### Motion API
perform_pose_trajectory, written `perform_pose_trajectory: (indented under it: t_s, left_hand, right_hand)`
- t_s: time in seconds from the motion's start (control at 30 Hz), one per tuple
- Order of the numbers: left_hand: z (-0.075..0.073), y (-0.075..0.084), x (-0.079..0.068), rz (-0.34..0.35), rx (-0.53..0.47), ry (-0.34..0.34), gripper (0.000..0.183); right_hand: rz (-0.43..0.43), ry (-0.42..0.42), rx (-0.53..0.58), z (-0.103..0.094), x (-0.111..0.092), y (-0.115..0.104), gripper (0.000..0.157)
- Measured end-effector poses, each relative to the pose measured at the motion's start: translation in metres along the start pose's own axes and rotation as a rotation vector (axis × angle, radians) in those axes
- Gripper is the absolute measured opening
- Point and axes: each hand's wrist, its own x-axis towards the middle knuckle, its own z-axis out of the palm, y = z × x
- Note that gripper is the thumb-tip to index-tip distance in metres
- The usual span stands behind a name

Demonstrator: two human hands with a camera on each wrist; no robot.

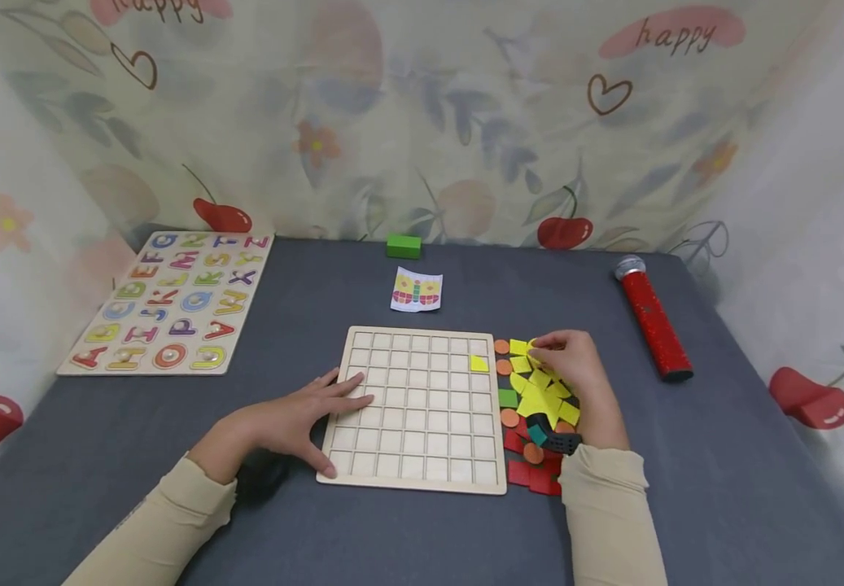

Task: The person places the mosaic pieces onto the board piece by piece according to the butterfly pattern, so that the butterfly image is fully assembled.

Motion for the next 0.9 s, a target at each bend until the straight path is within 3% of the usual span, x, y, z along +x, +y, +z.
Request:
perform_pose_trajectory:
  t_s: [0.13,0.37,0.6,0.9]
  left_hand:
    - [-0.0001,-0.0004,-0.0009,0.009,-0.001,0.005,0.096]
    - [-0.0006,-0.0008,-0.0004,0.018,0.0,0.005,0.096]
    - [0.0,-0.0023,0.0002,0.018,-0.004,0.005,0.096]
    - [-0.0002,-0.0014,-0.0003,0.013,-0.011,-0.003,0.096]
  right_hand:
    - [-0.012,-0.042,0.004,-0.0035,0.001,0.0071,0.033]
    - [-0.125,-0.171,-0.072,-0.0012,0.0027,0.0098,0.029]
    - [-0.153,-0.197,-0.11,-0.0014,0.0031,0.0076,0.032]
    - [-0.146,-0.195,-0.068,-0.0035,0.0032,0.0095,0.025]
